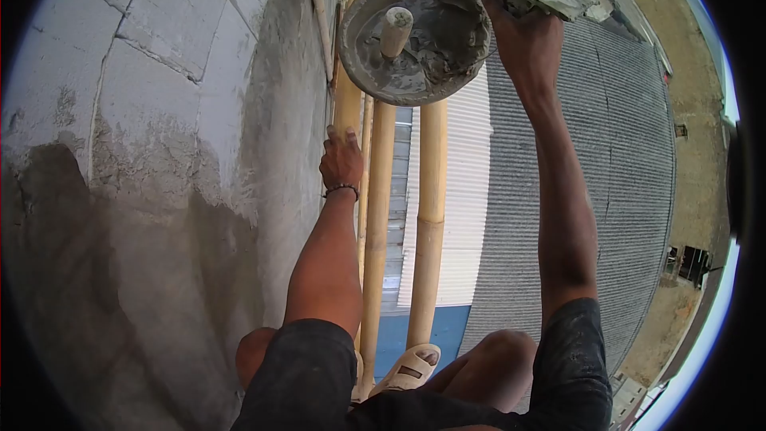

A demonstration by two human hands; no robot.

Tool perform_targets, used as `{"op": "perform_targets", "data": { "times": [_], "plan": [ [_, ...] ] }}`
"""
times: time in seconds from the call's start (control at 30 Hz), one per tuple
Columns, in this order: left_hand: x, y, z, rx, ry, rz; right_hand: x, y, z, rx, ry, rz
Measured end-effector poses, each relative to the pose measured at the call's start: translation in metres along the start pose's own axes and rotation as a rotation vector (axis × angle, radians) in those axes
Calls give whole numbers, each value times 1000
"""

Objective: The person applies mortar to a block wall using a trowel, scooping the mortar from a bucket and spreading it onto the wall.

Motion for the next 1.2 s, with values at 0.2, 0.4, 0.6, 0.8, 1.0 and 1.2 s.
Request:
{"op": "perform_targets", "data": {
  "times": [0.2, 0.4, 0.6, 0.8, 1.0, 1.2],
  "plan": [
    [-5, -10, 1, 192, 19, -26, 57, -14, 43, -25, -213, -180],
    [-19, -52, -30, 452, -30, 29, 104, -56, 82, -200, -261, 15],
    [39, -123, -61, 707, -304, 139, 157, -83, 105, -293, -401, -6],
    [109, -197, -80, 457, -310, 147, 208, -88, 134, -307, -515, -62],
    [176, -211, -47, 389, -344, 404, 248, -109, 166, -166, -572, 114],
    [193, -199, -34, 161, -311, 116, 274, -110, 190, -206, -574, 83]
  ]
}}
Point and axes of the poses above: each hand's wrist, its own x-axis away from the middle knuckle, its own z-axis out of the back of the hand, y = z × x, the point moved 9 cm from there along -x, towards the middle knuckle
